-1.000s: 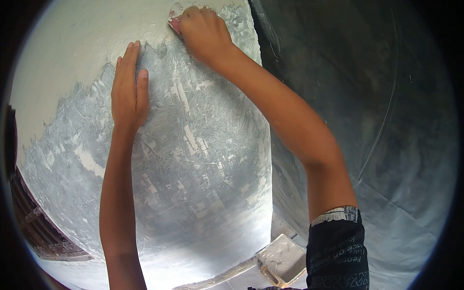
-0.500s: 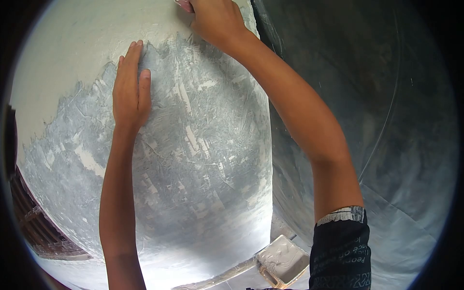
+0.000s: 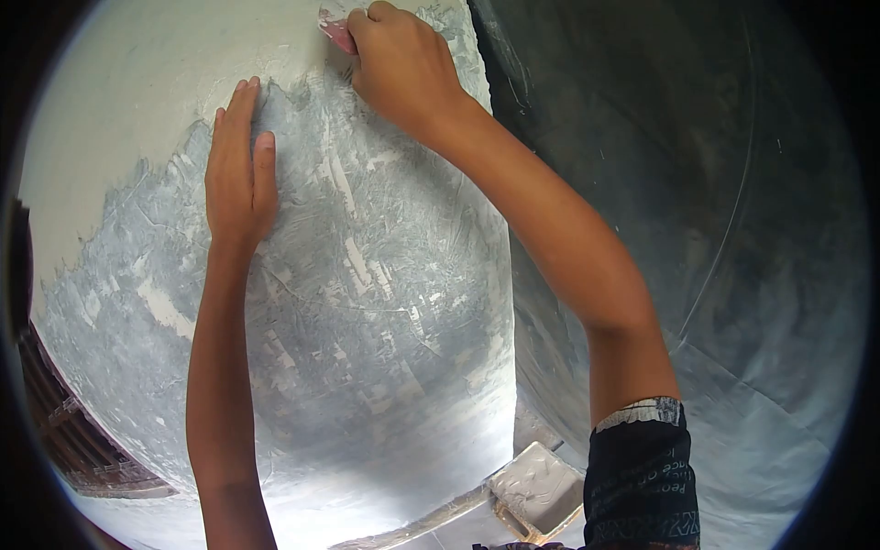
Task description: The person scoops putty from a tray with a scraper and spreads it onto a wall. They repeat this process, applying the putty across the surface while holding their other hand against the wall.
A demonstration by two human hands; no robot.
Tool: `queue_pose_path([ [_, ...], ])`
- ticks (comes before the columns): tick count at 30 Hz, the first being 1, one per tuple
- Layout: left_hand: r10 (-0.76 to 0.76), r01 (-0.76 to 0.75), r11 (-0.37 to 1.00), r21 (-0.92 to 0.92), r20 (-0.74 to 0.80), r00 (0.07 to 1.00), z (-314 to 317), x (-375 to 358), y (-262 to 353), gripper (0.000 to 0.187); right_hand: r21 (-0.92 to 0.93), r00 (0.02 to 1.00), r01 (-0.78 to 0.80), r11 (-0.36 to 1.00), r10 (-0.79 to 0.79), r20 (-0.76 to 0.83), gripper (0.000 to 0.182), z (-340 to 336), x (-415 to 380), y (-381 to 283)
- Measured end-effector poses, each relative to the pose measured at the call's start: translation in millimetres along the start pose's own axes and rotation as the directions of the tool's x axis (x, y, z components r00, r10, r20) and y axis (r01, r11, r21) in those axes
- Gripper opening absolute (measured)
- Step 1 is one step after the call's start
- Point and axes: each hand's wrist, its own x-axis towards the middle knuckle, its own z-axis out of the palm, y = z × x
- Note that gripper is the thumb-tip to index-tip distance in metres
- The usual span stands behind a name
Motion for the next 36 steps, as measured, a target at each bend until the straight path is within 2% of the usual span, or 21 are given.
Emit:
queue_pose_path([
  [1,-0.002,0.002,1.000,0.002,-0.002,1.000,0.1,0.1,-0.1,0.049,-0.070,1.000,0.008,0.997,-0.007,0.002,0.029,6.3,2.5,7.5],
  [2,-0.001,0.001,1.000,0.002,-0.001,1.000,0.0,0.4,-0.6,0.049,-0.070,1.000,0.007,0.998,-0.006,0.002,0.029,11.9,-4.7,10.1],
  [4,0.000,0.000,1.000,0.007,-0.003,1.000,-0.2,0.1,-1.2,0.049,-0.121,0.995,0.070,0.990,-0.061,0.077,0.013,19.8,-25.8,8.1],
  [5,0.000,0.000,1.000,0.005,-0.001,1.000,-0.1,0.2,-0.9,0.049,-0.103,0.993,0.092,0.990,-0.085,0.079,0.016,18.1,-43.0,-4.3],
  [7,0.001,-0.001,1.000,-0.009,-0.014,1.000,0.1,-0.1,-0.4,0.049,0.068,0.986,0.042,0.997,-0.052,0.156,0.016,2.8,-73.8,-36.9],
  [11,0.026,-0.026,0.999,-0.024,-0.026,0.999,0.8,0.5,-3.1,0.049,0.182,0.991,-0.028,0.983,0.003,0.135,0.016,-20.9,-52.4,-44.6],
  [13,0.026,-0.026,1.000,-0.011,-0.029,0.999,0.6,0.4,-2.7,0.049,0.004,1.000,-0.028,1.000,0.028,0.005,0.015,-8.1,-20.5,-13.6],
  [14,0.025,-0.025,1.000,-0.010,-0.030,0.999,0.5,0.4,-2.2,0.049,0.004,1.000,-0.027,1.000,0.027,0.006,0.015,-1.5,-10.1,0.2],
  [16,0.018,-0.018,1.000,0.000,-0.024,1.000,-0.1,0.1,-1.3,0.049,-0.157,0.999,-0.021,0.987,0.025,0.026,0.029,7.7,0.6,19.4],
  [17,0.019,-0.019,1.000,0.001,-0.025,0.999,-0.1,0.6,-1.5,0.049,-0.156,0.999,-0.020,0.988,0.024,0.024,0.029,11.2,-4.8,20.3],
  [18,0.015,-0.015,1.000,-0.004,-0.031,0.999,0.0,0.9,-1.7,0.049,-0.158,0.998,-0.018,0.987,0.026,0.049,0.014,14.6,-15.0,18.2],
  [19,0.011,-0.011,1.000,-0.012,-0.035,0.999,0.2,0.6,-1.8,0.049,-0.160,0.997,-0.018,0.987,0.030,0.075,0.011,16.0,-27.3,12.9],
  [20,0.010,-0.010,1.000,-0.015,-0.033,0.999,0.6,-0.1,-2.2,0.049,-0.107,0.995,-0.032,0.994,0.042,0.088,0.016,12.4,-44.8,-1.3],
  [21,0.007,-0.007,1.000,-0.012,-0.023,1.000,1.4,-0.6,-2.7,0.049,-0.118,0.994,-0.009,0.993,0.022,0.106,0.012,7.5,-65.3,-16.6],
  [23,0.002,-0.002,1.000,-0.006,-0.018,1.000,1.4,-1.1,-3.1,0.050,0.031,0.982,-0.019,0.999,0.013,0.188,0.015,-6.9,-87.0,-41.6],
  [26,0.014,-0.014,1.000,-0.008,-0.006,1.000,1.0,0.0,-3.0,0.050,0.056,0.992,-0.073,0.996,0.066,0.110,0.021,-14.1,-56.1,-35.4],
  [29,0.013,-0.013,1.000,0.009,-0.011,1.000,1.5,-0.4,-3.0,0.050,-0.095,0.999,-0.050,0.994,0.051,0.010,0.016,-1.0,-13.3,-1.1],
  [32,0.008,-0.008,1.000,0.018,-0.008,1.000,0.7,-0.3,-3.1,0.050,-0.182,0.995,-0.052,0.982,0.066,0.071,0.014,14.8,-14.6,9.0],
  [35,-0.001,0.001,1.000,0.003,-0.023,1.000,1.0,-1.3,-2.4,0.050,-0.135,0.987,-0.068,0.988,0.087,0.138,0.014,9.2,-67.1,-27.7],
  [36,0.016,-0.016,1.000,-0.010,-0.028,0.999,1.1,-0.8,-2.9,0.049,-0.057,0.983,-0.051,0.997,0.060,0.172,0.014,1.5,-79.9,-41.9],
])
